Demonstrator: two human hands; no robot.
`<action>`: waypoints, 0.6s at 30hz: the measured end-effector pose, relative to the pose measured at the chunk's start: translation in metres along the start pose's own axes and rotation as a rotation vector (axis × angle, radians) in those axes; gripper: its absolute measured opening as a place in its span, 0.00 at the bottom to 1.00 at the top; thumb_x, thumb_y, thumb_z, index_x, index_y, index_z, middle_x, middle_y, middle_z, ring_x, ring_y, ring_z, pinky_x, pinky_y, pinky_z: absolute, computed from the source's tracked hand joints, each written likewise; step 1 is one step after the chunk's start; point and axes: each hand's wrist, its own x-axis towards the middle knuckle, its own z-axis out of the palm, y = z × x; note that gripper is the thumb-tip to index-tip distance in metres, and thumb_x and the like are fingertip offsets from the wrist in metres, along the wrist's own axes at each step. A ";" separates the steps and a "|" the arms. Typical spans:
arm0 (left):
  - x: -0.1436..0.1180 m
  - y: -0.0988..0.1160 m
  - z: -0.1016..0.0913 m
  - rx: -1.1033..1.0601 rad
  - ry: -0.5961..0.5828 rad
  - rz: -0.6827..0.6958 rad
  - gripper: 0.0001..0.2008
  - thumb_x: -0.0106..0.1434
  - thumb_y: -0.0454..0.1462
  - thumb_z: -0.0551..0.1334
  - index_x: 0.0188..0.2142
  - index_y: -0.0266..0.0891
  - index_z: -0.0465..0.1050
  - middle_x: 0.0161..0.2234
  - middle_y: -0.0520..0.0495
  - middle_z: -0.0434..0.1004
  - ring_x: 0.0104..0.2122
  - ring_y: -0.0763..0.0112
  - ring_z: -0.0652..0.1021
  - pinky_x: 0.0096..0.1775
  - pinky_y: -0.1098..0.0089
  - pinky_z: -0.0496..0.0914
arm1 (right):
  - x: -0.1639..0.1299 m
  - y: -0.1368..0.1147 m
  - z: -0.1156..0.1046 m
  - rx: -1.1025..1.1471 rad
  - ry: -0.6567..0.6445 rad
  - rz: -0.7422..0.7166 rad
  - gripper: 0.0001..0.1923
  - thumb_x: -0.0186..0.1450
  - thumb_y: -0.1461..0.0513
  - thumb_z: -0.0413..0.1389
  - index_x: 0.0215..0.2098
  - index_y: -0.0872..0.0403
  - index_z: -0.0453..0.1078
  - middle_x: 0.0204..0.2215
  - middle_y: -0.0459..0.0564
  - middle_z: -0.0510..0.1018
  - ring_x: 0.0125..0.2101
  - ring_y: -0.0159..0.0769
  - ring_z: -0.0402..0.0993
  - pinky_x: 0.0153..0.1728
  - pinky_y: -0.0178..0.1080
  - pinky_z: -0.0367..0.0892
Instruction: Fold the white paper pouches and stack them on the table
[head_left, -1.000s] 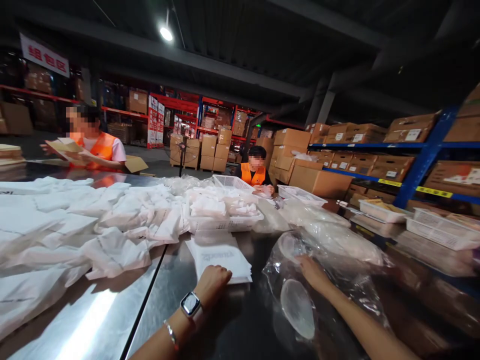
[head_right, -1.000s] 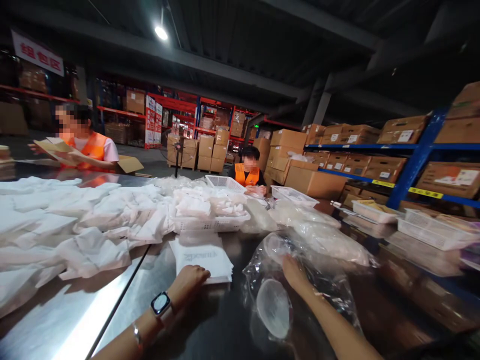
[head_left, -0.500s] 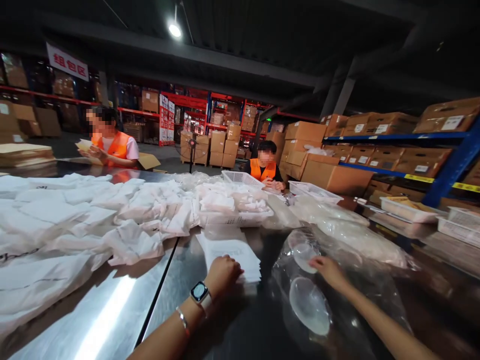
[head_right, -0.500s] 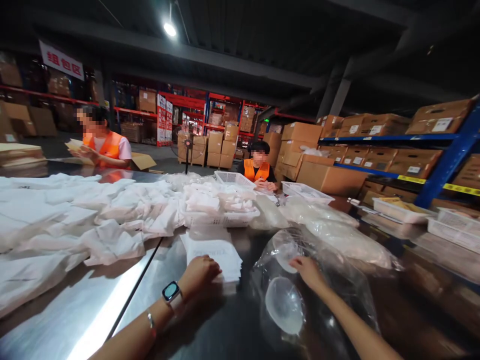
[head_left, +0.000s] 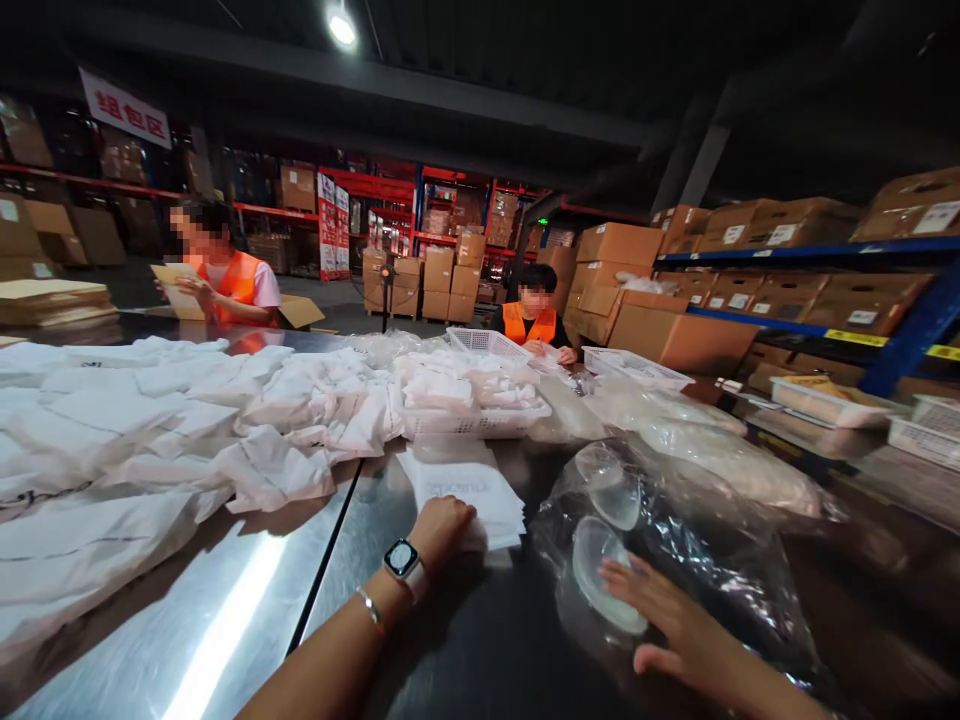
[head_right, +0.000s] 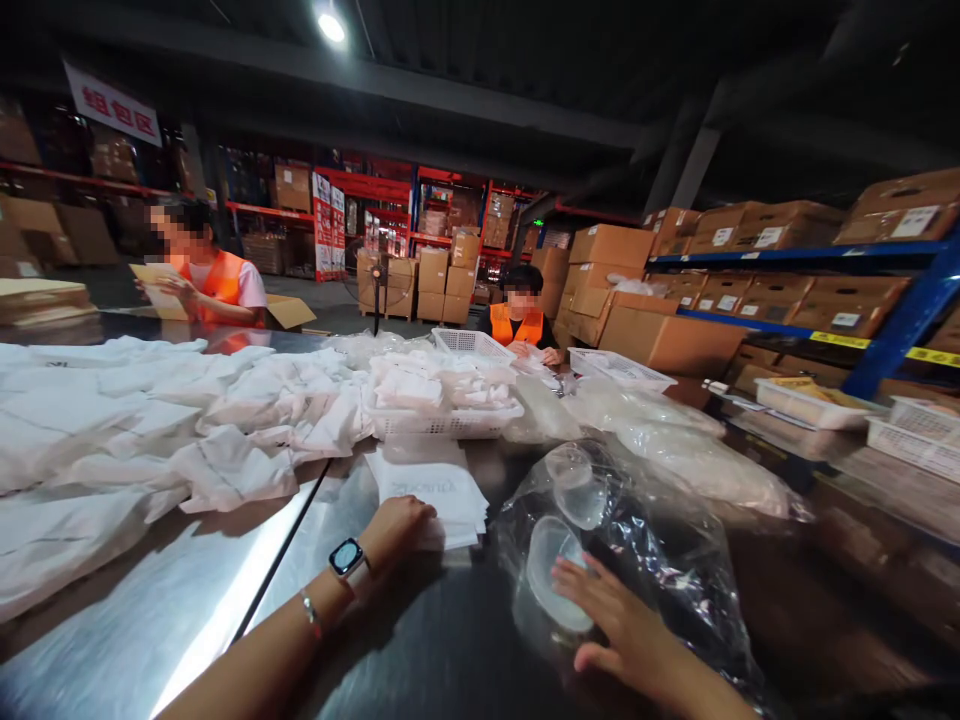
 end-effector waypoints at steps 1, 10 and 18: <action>-0.001 0.000 -0.001 0.013 0.012 0.005 0.15 0.65 0.29 0.50 0.47 0.34 0.69 0.39 0.38 0.77 0.41 0.60 0.77 0.43 0.63 0.69 | 0.002 0.004 0.000 -0.048 0.035 0.002 0.29 0.61 0.55 0.60 0.60 0.51 0.64 0.58 0.55 0.66 0.60 0.48 0.58 0.62 0.54 0.51; -0.004 0.006 -0.017 0.138 0.129 0.120 0.13 0.69 0.31 0.49 0.39 0.34 0.73 0.42 0.40 0.74 0.46 0.60 0.71 0.45 0.62 0.67 | 0.036 -0.015 0.014 -0.374 0.604 -0.456 0.14 0.64 0.66 0.51 0.46 0.54 0.74 0.35 0.50 0.82 0.34 0.38 0.80 0.43 0.37 0.76; 0.001 0.005 0.004 -0.215 0.283 0.357 0.17 0.67 0.38 0.56 0.55 0.43 0.67 0.49 0.45 0.71 0.47 0.66 0.72 0.47 0.69 0.69 | 0.090 -0.101 0.005 -0.212 0.475 -0.779 0.14 0.69 0.69 0.44 0.49 0.58 0.66 0.44 0.54 0.79 0.53 0.31 0.69 0.59 0.39 0.60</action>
